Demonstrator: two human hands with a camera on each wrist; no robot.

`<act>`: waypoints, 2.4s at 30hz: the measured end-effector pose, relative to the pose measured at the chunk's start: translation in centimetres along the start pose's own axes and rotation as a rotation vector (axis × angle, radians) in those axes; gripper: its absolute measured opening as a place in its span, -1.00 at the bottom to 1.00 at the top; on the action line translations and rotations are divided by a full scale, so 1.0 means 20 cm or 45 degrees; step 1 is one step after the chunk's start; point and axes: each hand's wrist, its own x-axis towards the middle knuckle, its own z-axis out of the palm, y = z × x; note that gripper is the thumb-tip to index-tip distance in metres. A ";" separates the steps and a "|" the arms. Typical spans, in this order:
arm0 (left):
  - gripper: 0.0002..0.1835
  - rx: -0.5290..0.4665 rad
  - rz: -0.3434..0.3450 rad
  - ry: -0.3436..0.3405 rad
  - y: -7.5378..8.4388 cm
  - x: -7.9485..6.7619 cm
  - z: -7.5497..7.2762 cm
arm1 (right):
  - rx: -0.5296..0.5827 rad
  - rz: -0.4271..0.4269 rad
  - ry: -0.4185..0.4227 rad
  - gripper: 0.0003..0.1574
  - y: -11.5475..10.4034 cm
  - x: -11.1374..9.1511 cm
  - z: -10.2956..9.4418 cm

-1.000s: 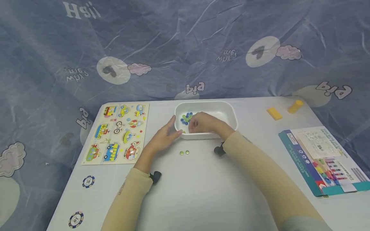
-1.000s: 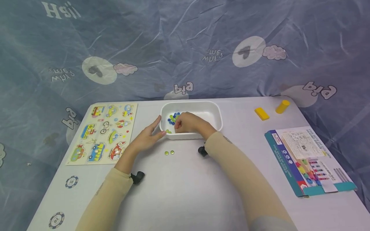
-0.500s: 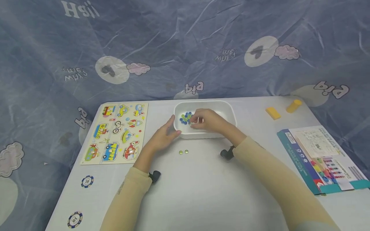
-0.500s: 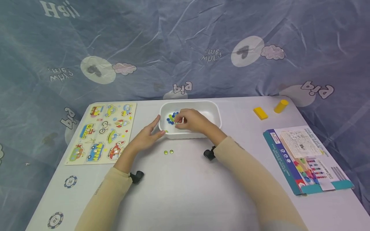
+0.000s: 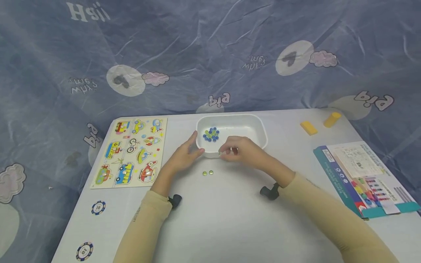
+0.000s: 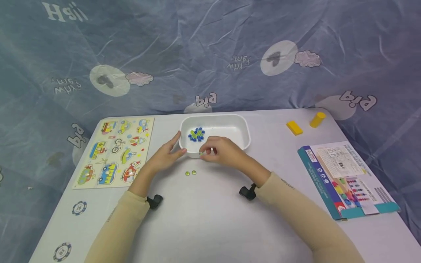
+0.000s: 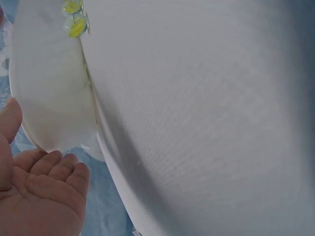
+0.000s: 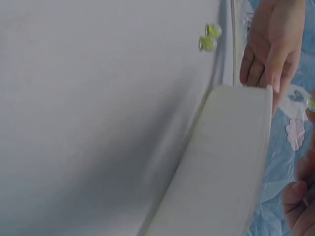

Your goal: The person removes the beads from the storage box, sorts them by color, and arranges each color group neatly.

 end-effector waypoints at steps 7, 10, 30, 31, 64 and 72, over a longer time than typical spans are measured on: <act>-0.16 0.001 0.004 -0.003 0.00 0.00 0.00 | -0.013 0.077 -0.062 -0.86 -0.03 -0.12 0.09; -0.17 0.002 0.007 -0.001 -0.01 0.00 0.01 | -0.046 0.133 -0.108 -0.85 -0.02 -0.14 0.14; -0.17 -0.023 0.021 -0.010 -0.01 0.00 0.00 | -0.176 0.286 -0.190 -0.80 0.05 -0.11 0.30; -0.16 -0.021 0.020 -0.012 -0.01 0.00 0.00 | -0.179 0.292 -0.191 -0.79 0.05 -0.11 0.30; -0.15 -0.003 0.032 -0.010 0.00 -0.01 0.00 | -0.221 0.070 -0.004 -0.73 -0.02 -0.13 0.09; -0.17 -0.021 0.022 -0.003 -0.01 0.00 0.00 | -0.077 0.125 -0.018 -0.67 0.16 0.04 -0.05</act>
